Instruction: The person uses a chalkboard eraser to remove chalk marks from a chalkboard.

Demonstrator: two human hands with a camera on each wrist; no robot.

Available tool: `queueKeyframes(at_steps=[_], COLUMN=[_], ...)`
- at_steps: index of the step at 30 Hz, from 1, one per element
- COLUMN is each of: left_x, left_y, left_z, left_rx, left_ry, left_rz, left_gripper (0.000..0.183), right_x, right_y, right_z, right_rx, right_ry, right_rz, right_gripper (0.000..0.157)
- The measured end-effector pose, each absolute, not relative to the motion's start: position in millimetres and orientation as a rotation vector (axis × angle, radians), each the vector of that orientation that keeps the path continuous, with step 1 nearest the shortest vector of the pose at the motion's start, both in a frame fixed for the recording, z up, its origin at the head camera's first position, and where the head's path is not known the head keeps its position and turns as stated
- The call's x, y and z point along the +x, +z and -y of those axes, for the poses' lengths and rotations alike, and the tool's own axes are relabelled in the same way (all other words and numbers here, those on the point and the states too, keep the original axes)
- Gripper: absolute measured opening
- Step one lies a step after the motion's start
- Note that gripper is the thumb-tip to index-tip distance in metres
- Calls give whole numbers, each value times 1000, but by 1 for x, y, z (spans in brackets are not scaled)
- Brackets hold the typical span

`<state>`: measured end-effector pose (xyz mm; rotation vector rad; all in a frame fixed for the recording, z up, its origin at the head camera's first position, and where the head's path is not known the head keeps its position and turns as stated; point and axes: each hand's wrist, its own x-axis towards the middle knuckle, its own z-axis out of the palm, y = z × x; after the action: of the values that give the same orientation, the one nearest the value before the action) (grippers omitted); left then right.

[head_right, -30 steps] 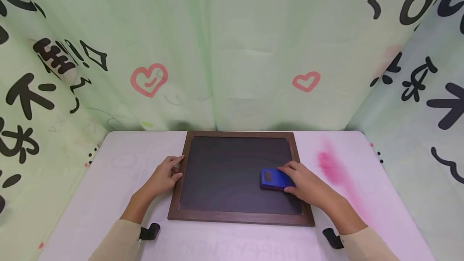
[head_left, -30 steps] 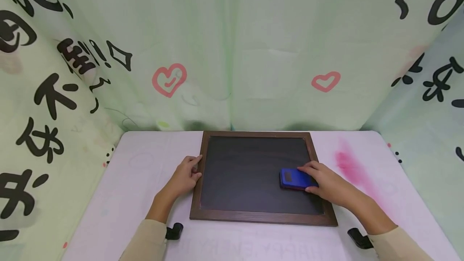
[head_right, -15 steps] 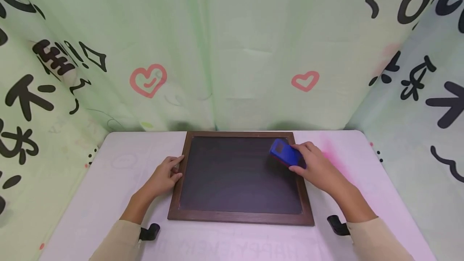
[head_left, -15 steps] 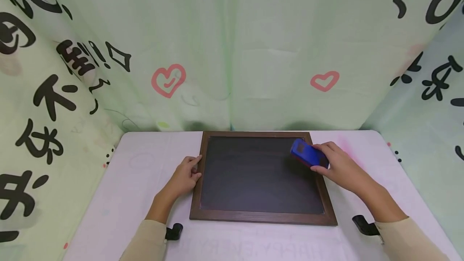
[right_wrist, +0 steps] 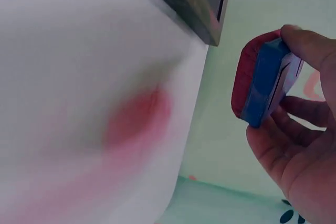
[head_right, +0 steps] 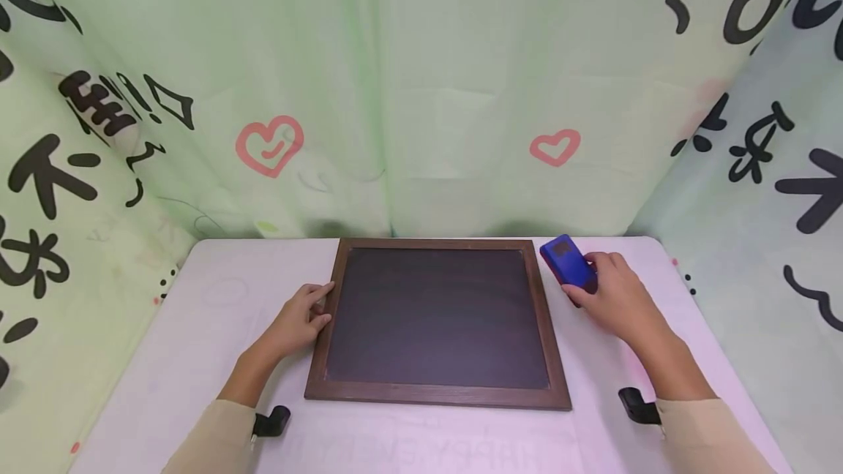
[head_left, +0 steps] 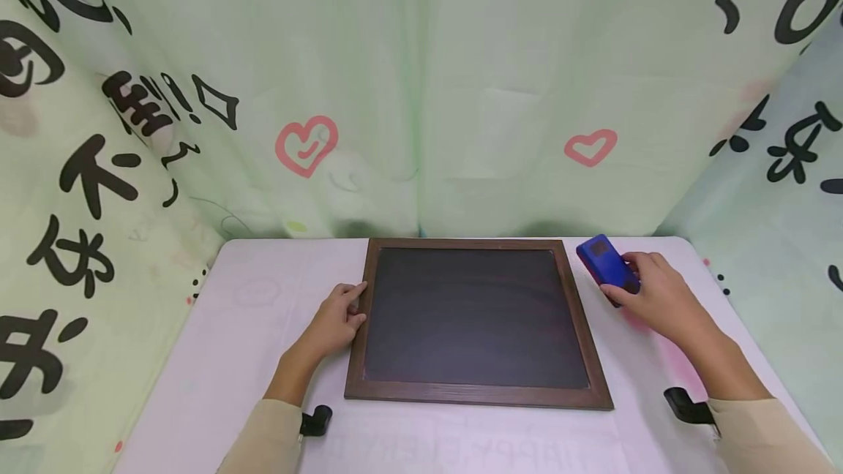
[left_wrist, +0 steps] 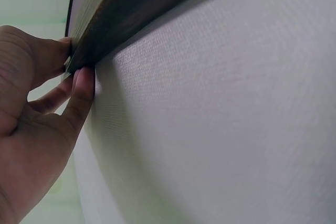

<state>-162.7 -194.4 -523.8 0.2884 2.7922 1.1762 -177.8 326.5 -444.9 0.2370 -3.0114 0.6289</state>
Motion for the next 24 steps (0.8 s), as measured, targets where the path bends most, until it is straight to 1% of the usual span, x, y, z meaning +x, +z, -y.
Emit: queueKeyframes(at_steps=[3,8,14,24], left_x=[-163,-163,-162,-162], left_y=[-523,-523,-524,-525], left_z=[194,195,195,194], left_rx=[285,295,300,300], left_ry=[1179,1175,1185,1188], left_rz=[-2786,-2792,-2793,-2799], left_gripper=[61,62,62,61], right_x=[-177,-174,-170,-168], right_y=[-446,-449,-464,-482], right_z=[-335,-346,-358,-359], right_rx=[151,13,-121,-177], right_ry=[625,571,534,530], right_rz=[3005,3057,3162,3228], right_gripper=[74,76,79,80])
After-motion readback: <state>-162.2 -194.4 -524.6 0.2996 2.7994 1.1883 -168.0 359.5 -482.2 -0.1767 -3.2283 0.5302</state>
